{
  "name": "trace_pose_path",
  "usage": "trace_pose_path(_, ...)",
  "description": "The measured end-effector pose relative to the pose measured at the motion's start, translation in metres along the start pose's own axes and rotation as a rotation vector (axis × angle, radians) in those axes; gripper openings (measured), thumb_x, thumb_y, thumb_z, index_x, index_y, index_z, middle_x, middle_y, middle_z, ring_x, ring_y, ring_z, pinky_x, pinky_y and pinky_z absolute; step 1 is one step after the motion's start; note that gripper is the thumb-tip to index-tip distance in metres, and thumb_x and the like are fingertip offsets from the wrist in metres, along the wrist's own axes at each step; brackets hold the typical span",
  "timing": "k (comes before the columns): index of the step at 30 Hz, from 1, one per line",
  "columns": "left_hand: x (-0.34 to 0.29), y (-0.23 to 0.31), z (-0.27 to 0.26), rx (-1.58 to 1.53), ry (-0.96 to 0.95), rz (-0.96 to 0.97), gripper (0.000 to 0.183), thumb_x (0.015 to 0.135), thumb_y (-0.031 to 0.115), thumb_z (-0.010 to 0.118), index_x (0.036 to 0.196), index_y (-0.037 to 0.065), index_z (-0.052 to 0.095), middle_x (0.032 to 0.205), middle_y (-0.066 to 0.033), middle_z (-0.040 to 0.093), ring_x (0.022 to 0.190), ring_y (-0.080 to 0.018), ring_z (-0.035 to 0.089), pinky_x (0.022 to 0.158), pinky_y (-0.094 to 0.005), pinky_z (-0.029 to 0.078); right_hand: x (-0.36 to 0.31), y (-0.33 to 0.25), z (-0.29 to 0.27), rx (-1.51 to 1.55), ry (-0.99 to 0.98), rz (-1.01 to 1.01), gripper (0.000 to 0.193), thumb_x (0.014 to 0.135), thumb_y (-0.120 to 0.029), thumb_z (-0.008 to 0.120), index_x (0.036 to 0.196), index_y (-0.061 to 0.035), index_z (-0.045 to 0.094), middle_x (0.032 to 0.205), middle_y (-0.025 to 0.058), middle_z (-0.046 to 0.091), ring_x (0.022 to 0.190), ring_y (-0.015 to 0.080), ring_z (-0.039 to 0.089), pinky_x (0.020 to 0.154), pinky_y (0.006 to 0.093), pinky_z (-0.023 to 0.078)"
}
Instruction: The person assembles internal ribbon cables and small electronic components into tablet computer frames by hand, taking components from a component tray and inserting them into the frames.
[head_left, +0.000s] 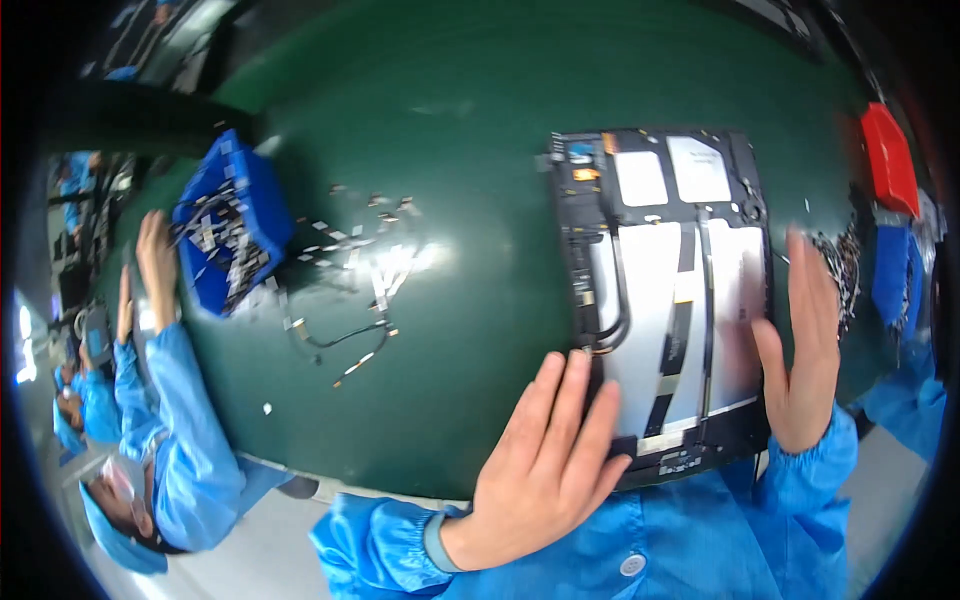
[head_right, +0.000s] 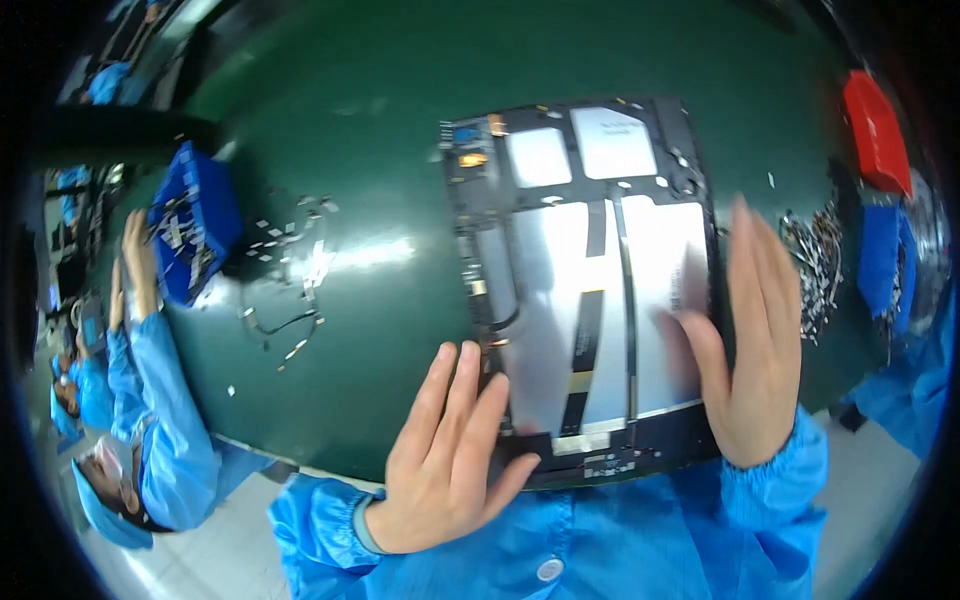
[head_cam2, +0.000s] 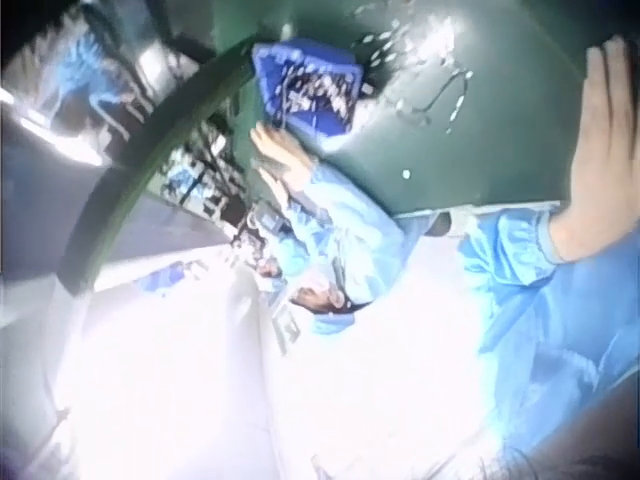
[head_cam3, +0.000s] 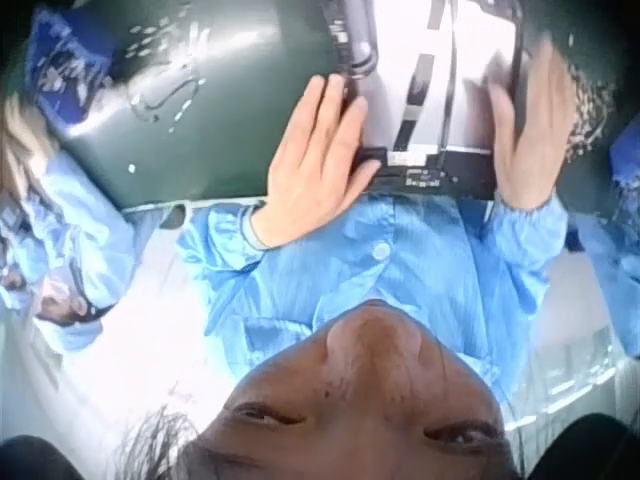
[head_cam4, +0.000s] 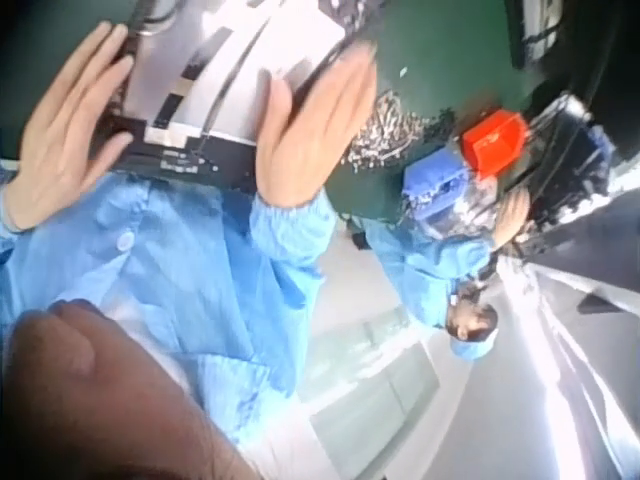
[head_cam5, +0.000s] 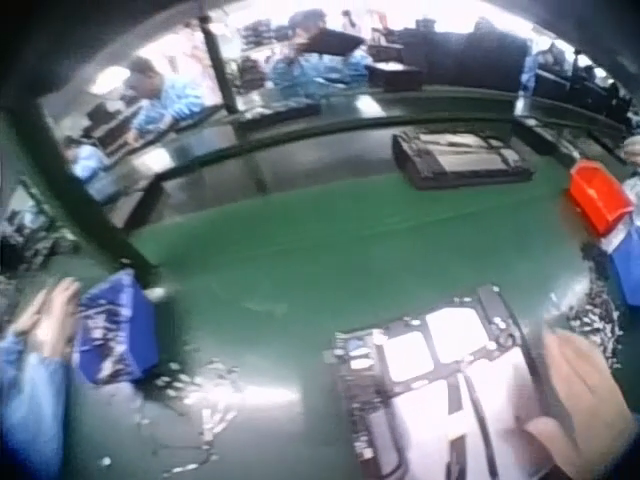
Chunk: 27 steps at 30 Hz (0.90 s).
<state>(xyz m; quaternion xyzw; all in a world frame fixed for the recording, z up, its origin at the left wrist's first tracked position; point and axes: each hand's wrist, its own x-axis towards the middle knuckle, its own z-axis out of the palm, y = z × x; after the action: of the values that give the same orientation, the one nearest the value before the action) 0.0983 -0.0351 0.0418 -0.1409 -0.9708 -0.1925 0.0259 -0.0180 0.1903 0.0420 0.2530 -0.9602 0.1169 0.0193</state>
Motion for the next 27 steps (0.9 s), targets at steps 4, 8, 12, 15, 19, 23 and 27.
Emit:
trace_pose_path(4,-0.011,0.007,0.011,-0.663,0.070,-0.260,0.072,0.085,0.009,0.065,0.142,-0.013,0.027,0.146,-0.0345,0.033,0.138,-0.0474,0.031,0.114,-0.0507,0.026,-0.043,0.008,-0.005,0.392,-0.160,0.130,0.063,0.092,-0.011,0.055,0.148,0.0016,0.030,0.153,0.0238,0.030,0.141,0.0389,0.031,0.115,0.0415,0.026)
trace_pose_path(8,0.000,0.001,0.003,-0.682,0.272,-0.170,0.064,0.087,0.012,0.064,0.139,-0.011,0.034,0.139,-0.0299,0.043,0.132,-0.0468,0.039,0.111,-0.0508,0.031,-0.022,0.004,-0.008,1.117,0.148,0.313,0.079,0.083,-0.020,0.066,0.151,-0.0033,0.028,0.153,0.0208,0.031,0.141,0.0335,0.033,0.117,0.0404,0.025)
trace_pose_path(12,0.033,-0.025,-0.040,-0.048,0.389,-0.067,0.043,0.084,0.008,0.064,0.124,-0.004,0.053,0.114,-0.0209,0.062,0.107,-0.0379,0.058,0.093,-0.0460,0.047,0.062,-0.001,-0.035,1.516,0.018,0.147,0.072,0.084,-0.014,0.070,0.147,-0.0030,0.036,0.147,0.0195,0.041,0.133,0.0269,0.045,0.109,0.0338,0.037)
trace_pose_path(15,0.039,-0.017,-0.057,0.104,0.458,-0.083,0.027,0.078,0.001,0.066,0.106,0.000,0.065,0.087,-0.0109,0.068,0.085,-0.0283,0.065,0.075,-0.0386,0.049,0.173,-0.007,0.004,1.562,0.054,0.199,0.061,0.085,-0.003,0.067,0.142,-0.0044,0.043,0.136,0.0165,0.052,0.122,0.0240,0.053,0.104,0.0343,0.040)
trace_pose_path(19,0.050,0.038,-0.099,0.110,0.503,0.175,0.030,0.071,0.002,0.065,0.101,0.004,0.068,0.086,-0.0061,0.067,0.087,-0.0200,0.065,0.079,-0.0307,0.051,0.307,-0.050,0.067,1.240,0.304,0.213,0.058,0.080,-0.009,0.072,0.134,-0.0022,0.053,0.131,0.0152,0.058,0.118,0.0264,0.056,0.101,0.0322,0.042)
trace_pose_path(23,0.071,0.072,-0.116,0.074,0.388,0.309,0.027,0.071,0.005,0.065,0.098,0.007,0.068,0.085,-0.0030,0.067,0.083,-0.0174,0.066,0.077,-0.0303,0.052,0.413,0.006,0.126,1.208,0.408,0.207,0.066,0.073,-0.028,0.075,0.132,-0.0080,0.057,0.129,0.0201,0.060,0.122,0.0335,0.056,0.105,0.0365,0.042)
trace_pose_path(27,0.075,0.091,-0.135,0.263,0.108,0.088,0.015,0.072,0.006,0.067,0.086,0.010,0.068,0.083,-0.0004,0.069,0.074,-0.0175,0.066,0.071,-0.0331,0.053,0.371,0.011,0.022,0.517,0.109,-0.115,0.046,0.081,-0.025,0.070,0.124,-0.0069,0.065,0.117,0.0185,0.067,0.111,0.0283,0.062,0.096,0.0337,0.047)
